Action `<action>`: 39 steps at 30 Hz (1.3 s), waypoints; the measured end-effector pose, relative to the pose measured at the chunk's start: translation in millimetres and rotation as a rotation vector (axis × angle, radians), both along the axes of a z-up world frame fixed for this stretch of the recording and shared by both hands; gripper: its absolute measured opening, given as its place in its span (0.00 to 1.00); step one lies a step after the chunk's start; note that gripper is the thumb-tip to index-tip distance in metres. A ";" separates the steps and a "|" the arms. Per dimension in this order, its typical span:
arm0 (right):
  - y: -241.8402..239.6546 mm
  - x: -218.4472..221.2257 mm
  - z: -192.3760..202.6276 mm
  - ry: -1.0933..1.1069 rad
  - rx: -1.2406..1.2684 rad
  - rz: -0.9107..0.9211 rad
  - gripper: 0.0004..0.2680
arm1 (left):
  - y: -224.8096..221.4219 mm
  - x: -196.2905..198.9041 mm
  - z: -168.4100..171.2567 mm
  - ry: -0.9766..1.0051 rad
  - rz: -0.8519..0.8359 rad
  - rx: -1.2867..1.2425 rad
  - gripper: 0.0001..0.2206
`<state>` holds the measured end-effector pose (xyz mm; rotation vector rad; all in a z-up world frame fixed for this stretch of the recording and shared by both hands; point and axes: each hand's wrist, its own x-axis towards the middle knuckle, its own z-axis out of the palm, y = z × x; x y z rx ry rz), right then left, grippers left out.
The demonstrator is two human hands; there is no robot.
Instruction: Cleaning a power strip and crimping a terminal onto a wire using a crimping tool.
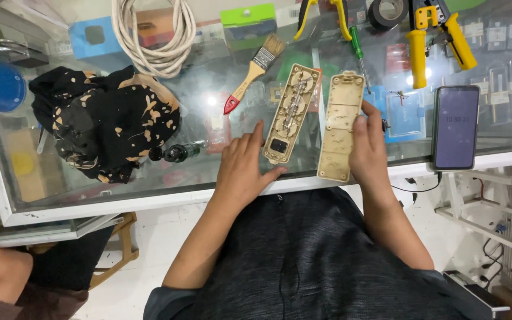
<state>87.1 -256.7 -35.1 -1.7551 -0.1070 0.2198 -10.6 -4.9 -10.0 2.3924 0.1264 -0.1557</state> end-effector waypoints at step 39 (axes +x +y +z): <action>15.9 -12.4 11.9 -0.370 -0.621 0.275 0.33 | -12.5 44.4 10.7 -0.047 0.151 -0.055 0.27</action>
